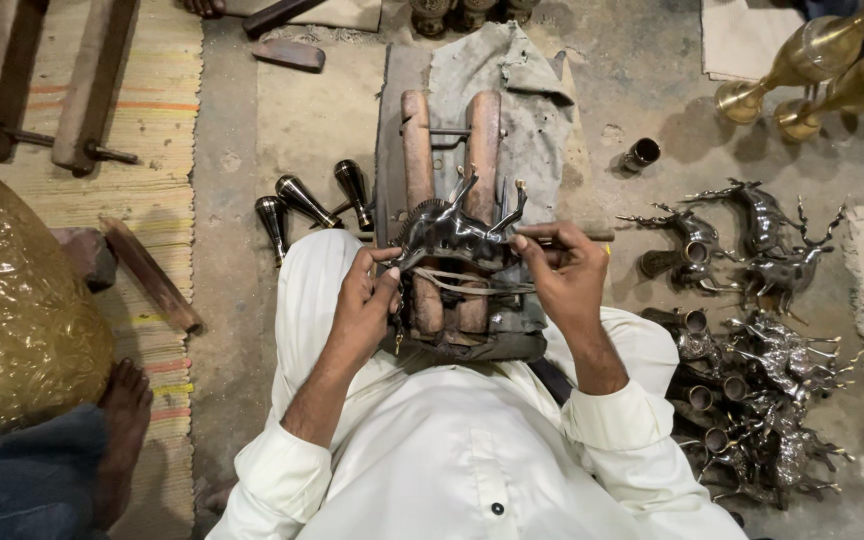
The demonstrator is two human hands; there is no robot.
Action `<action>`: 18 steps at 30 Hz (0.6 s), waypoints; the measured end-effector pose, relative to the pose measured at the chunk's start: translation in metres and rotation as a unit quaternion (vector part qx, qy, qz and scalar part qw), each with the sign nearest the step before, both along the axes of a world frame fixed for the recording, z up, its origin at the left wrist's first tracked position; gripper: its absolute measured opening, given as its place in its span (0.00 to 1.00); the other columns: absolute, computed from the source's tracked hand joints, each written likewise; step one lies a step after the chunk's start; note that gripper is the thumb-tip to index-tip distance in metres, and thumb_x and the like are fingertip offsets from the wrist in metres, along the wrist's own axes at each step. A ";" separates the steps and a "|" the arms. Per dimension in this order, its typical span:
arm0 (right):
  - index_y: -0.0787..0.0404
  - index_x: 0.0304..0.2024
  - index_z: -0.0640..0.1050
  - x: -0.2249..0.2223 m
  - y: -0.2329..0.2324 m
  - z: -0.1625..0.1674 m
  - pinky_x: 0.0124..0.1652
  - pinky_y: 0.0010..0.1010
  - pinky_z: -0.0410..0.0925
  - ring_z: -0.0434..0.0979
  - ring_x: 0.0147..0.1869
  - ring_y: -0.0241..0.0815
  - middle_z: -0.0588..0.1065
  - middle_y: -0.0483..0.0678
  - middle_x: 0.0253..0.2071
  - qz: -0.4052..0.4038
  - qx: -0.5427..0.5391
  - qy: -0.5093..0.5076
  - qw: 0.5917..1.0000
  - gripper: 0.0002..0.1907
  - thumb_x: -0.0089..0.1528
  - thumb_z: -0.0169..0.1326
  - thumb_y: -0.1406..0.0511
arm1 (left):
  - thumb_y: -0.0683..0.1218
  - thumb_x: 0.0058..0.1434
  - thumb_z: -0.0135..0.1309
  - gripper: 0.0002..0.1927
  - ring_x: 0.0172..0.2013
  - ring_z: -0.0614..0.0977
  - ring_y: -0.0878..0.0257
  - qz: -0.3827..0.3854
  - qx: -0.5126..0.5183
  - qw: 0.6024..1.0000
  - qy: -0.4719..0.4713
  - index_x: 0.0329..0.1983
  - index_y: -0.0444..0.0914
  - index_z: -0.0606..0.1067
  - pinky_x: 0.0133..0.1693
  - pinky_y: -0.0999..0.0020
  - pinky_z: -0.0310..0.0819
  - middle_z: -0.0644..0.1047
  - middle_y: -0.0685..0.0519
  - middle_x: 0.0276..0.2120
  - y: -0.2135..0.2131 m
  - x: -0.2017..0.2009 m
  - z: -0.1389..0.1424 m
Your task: The person sits on the floor holding a cast metal deer figurine against a wooden work fixture. They scrape and file the figurine's surface and details with a small hand tool, repeatedly repositioning and turning the figurine to work different areas, and handle other finished figurines nearby.
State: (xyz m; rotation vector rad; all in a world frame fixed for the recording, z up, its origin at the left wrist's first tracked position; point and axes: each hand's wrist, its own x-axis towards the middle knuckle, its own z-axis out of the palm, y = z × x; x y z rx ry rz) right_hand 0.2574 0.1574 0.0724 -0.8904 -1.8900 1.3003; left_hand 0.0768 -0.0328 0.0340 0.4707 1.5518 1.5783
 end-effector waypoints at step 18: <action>0.67 0.42 0.84 -0.003 0.002 0.021 0.27 0.19 0.63 0.72 0.31 0.27 0.81 0.46 0.36 0.029 0.022 -0.067 0.997 0.04 0.65 0.62 0.73 | 0.41 0.71 0.47 0.14 0.20 0.63 0.75 0.006 -0.015 1.000 -0.024 0.59 0.40 0.70 0.20 0.75 0.53 0.66 0.61 0.20 0.002 0.001 0.007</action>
